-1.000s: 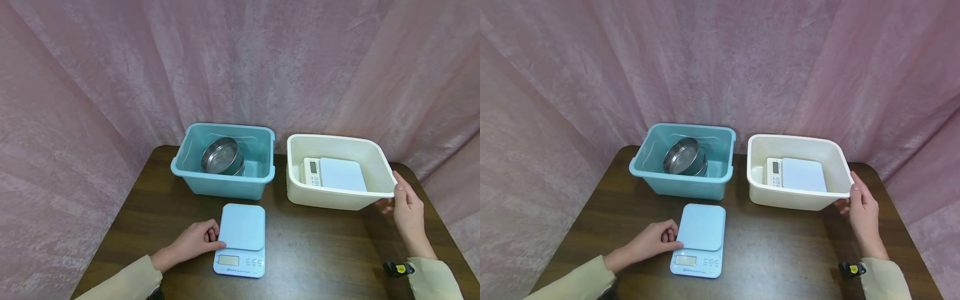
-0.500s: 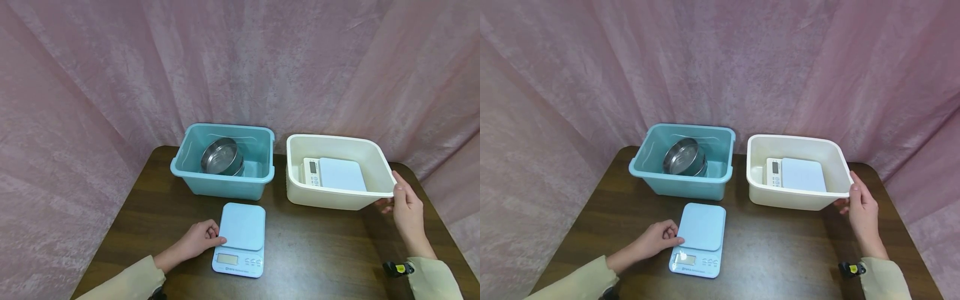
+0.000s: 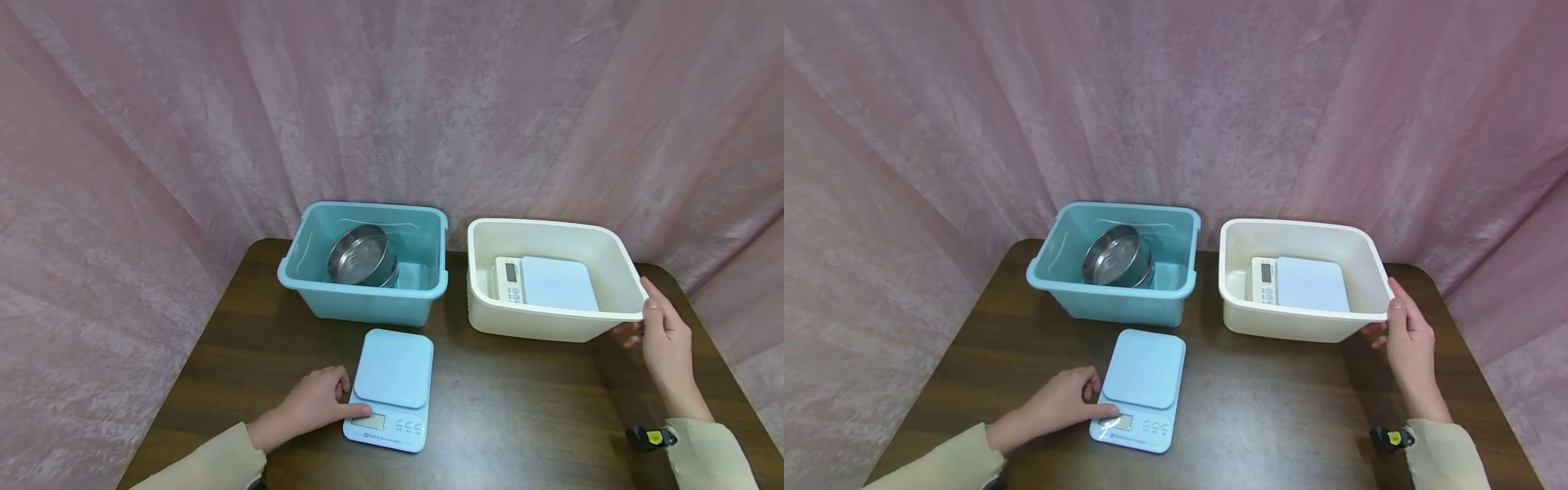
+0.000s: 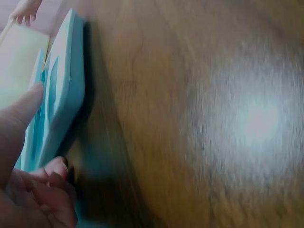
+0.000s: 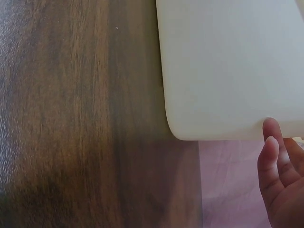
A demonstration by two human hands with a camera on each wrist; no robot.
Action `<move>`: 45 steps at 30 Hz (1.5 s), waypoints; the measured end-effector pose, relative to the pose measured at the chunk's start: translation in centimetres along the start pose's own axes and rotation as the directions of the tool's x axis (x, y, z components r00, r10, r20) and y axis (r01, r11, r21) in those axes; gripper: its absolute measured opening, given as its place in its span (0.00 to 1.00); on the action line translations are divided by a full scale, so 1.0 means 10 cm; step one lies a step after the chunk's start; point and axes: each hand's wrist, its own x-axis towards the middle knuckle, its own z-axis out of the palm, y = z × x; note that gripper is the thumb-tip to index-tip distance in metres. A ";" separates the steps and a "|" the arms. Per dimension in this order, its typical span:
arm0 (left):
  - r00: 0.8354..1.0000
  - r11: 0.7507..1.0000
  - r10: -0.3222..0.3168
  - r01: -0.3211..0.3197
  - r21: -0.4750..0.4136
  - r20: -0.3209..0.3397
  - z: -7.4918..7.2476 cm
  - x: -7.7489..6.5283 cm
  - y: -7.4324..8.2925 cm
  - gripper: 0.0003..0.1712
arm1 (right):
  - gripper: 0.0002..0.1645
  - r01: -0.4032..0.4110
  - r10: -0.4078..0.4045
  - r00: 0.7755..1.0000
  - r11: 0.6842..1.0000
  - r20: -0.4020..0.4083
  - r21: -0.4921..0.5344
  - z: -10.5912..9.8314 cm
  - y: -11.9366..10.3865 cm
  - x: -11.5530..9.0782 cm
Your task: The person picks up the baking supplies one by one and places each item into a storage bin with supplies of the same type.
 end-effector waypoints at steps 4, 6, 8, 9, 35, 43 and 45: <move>0.999 0.997 -0.043 0.044 0.065 -0.015 0.05 -0.03 0.08 0.35 | 0.29 -0.015 0.015 1.000 1.000 0.003 0.004 0.00 0.01 0.00; 0.998 0.996 -0.064 0.064 0.062 -0.013 0.07 -0.03 0.09 0.34 | 0.29 -0.020 0.020 1.000 1.000 0.004 0.012 0.00 0.01 0.01; 0.997 0.996 -0.081 0.082 0.032 -0.010 0.08 -0.02 0.09 0.33 | 0.29 -0.018 0.018 1.000 0.999 0.000 0.030 0.00 0.00 0.00; 0.996 0.996 -0.091 0.091 0.014 -0.007 0.08 -0.01 0.09 0.32 | 0.29 -0.012 0.012 1.000 0.999 -0.001 0.031 0.00 -0.01 0.00; 0.990 0.926 -0.109 0.134 -0.353 0.090 -0.09 0.01 0.01 0.19 | 0.29 -0.004 0.003 1.000 1.000 0.010 0.013 0.00 0.01 0.02; 0.972 0.782 -0.009 0.154 -0.604 0.236 -0.18 0.02 -0.01 0.18 | 0.29 0.023 -0.023 1.000 1.000 0.019 -0.018 -0.01 0.01 0.03; 0.966 0.755 0.002 0.169 -0.633 0.260 -0.20 0.03 -0.03 0.19 | 0.29 0.023 -0.023 1.000 1.000 0.019 -0.019 -0.01 0.01 0.02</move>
